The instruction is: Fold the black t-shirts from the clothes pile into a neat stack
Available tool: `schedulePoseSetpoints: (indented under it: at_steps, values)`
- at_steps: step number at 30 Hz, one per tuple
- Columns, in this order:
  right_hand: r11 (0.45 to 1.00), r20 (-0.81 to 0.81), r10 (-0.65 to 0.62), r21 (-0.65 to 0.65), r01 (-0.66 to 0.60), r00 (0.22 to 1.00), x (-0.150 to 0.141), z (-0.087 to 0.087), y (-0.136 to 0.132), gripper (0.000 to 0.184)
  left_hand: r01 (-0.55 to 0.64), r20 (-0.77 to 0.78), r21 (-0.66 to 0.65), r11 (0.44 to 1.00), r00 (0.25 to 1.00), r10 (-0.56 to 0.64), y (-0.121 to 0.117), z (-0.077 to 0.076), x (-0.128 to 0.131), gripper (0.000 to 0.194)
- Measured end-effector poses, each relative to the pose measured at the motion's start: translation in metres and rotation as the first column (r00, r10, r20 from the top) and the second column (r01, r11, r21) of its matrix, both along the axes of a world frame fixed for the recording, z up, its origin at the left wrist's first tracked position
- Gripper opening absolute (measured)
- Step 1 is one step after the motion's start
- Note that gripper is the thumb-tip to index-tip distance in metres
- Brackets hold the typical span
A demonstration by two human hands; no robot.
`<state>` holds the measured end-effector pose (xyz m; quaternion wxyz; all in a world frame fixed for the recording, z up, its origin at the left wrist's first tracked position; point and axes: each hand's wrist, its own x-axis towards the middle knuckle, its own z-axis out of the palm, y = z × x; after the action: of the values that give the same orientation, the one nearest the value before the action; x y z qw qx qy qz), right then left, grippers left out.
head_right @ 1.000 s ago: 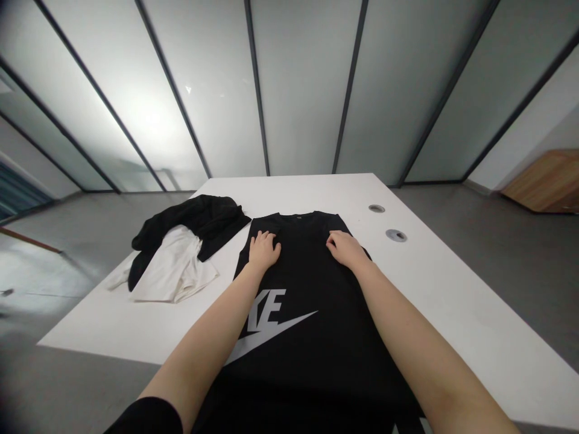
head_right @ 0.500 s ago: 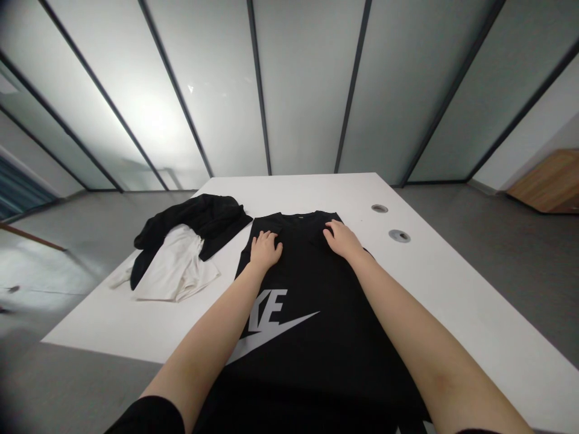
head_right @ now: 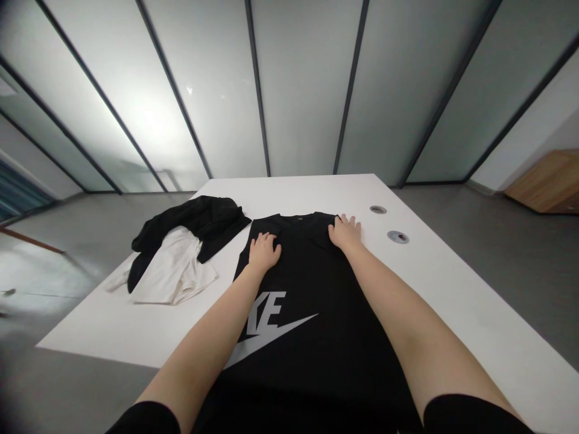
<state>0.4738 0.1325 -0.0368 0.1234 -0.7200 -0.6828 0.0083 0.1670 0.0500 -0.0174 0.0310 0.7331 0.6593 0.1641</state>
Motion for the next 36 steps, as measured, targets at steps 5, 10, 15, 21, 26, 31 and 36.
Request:
schedulePoseSetpoints:
  at_steps: [5, 10, 15, 21, 26, 31, 36]
  values:
    - [0.983, 0.039, 0.168, -0.085, -0.164, 0.985, -0.004, 0.001, 0.005, 0.068, -0.007, 0.004, -0.014, 1.000, 1.000, 0.007, 0.002, -0.004, 0.000, 0.046]
    - [0.990, 0.019, 0.075, -0.123, -0.072, 0.997, 0.004, 0.003, 0.015, 0.075, 0.001, 0.001, -0.024, 1.000, 1.000, -0.001, 0.002, -0.004, -0.001, 0.046]
    - [0.992, -0.011, 0.035, -0.120, -0.036, 0.999, 0.005, -0.001, 0.024, 0.084, 0.010, -0.002, -0.018, 1.000, 1.000, -0.010, 0.000, -0.002, -0.001, 0.046]
    - [0.996, 0.036, 0.084, -0.009, -0.083, 0.996, -0.008, -0.006, 0.016, 0.081, -0.014, -0.002, -0.022, 1.000, 1.000, 0.014, 0.001, -0.002, 0.001, 0.054]
    - [0.987, 0.026, 0.128, -0.099, -0.125, 0.991, -0.011, -0.002, 0.007, 0.085, -0.028, -0.030, -0.036, 0.999, 0.999, 0.027, 0.001, -0.004, 0.002, 0.065]
    - [0.986, 0.036, 0.050, -0.160, -0.044, 0.998, -0.013, 0.001, 0.004, 0.097, -0.034, -0.076, -0.051, 0.998, 0.997, 0.030, -0.001, -0.002, 0.003, 0.064]
    - [0.996, 0.045, 0.075, -0.055, -0.073, 0.996, -0.014, -0.004, -0.005, 0.088, -0.063, -0.087, -0.031, 0.998, 0.994, 0.060, -0.003, -0.002, 0.004, 0.065]
